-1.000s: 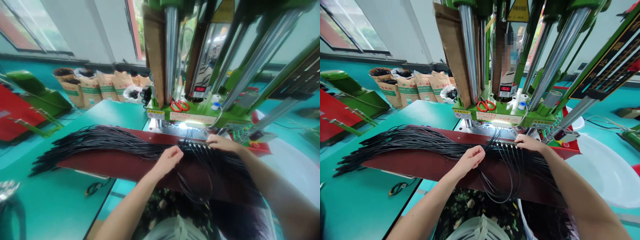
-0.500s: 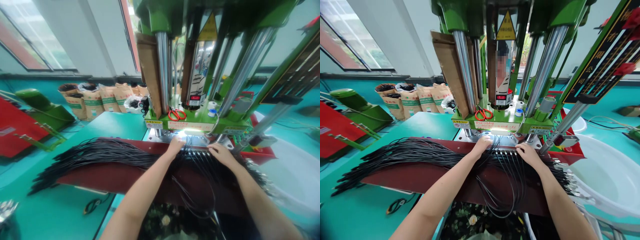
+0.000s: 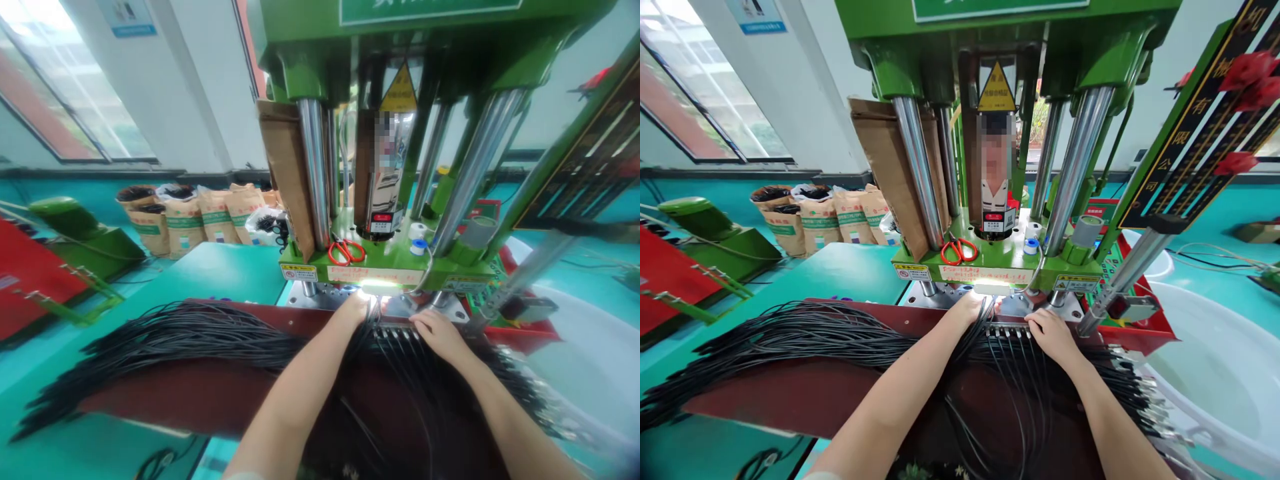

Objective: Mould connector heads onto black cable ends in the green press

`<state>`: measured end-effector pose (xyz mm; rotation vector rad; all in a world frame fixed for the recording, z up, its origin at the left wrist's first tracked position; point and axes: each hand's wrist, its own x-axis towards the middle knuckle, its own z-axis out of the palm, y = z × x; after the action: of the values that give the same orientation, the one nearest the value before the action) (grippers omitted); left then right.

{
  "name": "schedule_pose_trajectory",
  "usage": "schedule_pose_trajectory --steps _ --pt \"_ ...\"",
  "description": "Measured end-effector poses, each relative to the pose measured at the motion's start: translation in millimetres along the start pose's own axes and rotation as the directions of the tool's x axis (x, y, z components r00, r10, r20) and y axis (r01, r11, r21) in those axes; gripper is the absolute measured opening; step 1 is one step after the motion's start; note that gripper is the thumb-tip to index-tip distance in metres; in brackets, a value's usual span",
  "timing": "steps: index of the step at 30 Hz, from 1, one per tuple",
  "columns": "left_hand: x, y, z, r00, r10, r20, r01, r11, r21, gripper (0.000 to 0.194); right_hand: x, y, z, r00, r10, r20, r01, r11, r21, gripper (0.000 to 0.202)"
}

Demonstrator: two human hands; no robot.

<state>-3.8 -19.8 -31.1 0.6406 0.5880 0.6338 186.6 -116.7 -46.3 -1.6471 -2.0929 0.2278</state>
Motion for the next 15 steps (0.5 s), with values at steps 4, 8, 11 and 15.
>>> schedule_pose_trajectory --steps 4,8,11,15 --pt "1.0 -5.2 -2.6 0.996 -0.017 -0.091 0.02 0.999 0.03 0.004 -0.6 -1.8 0.0 1.0 0.019 -0.003 -0.019 0.999 -0.026 0.031" --pt "6.0 -8.9 -3.9 0.985 -0.014 -0.174 0.026 0.997 0.067 0.006 0.1 -0.9 0.2 1.0 0.013 0.009 -0.012 0.999 -0.046 0.032" --pt "9.1 -11.2 -4.8 0.975 0.008 -0.221 0.015 0.995 0.103 0.011 0.7 1.1 1.4 1.0 0.013 0.017 -0.012 0.999 -0.052 0.031" --pt "9.3 -12.4 -6.3 0.973 0.034 -0.23 0.0 0.99 0.143 0.016 0.5 2.4 2.6 1.0 0.005 0.016 -0.005 0.999 -0.053 0.032"
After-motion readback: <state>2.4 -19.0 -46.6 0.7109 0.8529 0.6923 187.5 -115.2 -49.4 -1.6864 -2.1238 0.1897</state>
